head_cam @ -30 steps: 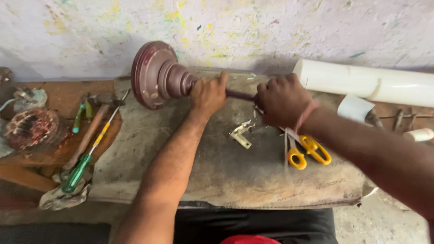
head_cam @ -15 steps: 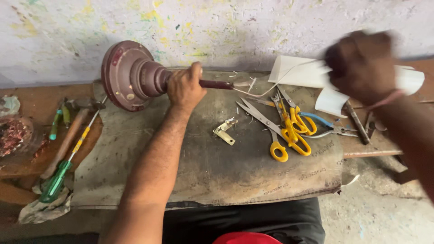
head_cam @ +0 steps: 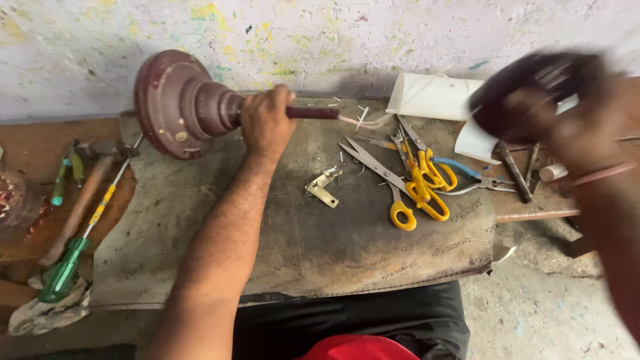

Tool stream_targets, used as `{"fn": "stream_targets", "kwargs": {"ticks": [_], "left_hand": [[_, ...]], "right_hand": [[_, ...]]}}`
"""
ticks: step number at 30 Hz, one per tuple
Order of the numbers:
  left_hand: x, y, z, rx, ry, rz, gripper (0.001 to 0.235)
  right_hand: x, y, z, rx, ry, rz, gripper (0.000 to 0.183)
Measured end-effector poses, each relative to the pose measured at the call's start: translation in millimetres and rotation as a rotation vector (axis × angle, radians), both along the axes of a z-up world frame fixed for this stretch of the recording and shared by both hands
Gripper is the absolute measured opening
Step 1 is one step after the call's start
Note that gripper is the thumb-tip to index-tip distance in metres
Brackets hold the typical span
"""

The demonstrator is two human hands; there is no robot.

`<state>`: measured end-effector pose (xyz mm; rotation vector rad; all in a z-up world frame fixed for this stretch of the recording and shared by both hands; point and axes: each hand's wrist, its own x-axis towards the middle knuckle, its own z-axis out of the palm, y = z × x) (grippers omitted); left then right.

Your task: The person disassembles a ceiling fan motor and shaft assembly by unscrewing components with a screwdriver and detaching wiring by hand.

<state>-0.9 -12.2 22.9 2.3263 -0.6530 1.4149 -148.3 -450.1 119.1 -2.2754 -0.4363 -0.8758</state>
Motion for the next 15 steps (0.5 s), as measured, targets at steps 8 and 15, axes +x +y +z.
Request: {"fn": "stream_targets", "kwargs": {"ticks": [8,15], "left_hand": [[-7,4,16,-0.053,-0.094,0.030,0.016],[-4,7,10,-0.051,-0.067,0.015,0.016]], "right_hand": [[55,51,-82,1.117,0.605,0.078,0.042],[79,38,-81,1.043,0.868,-0.134,0.046]]}}
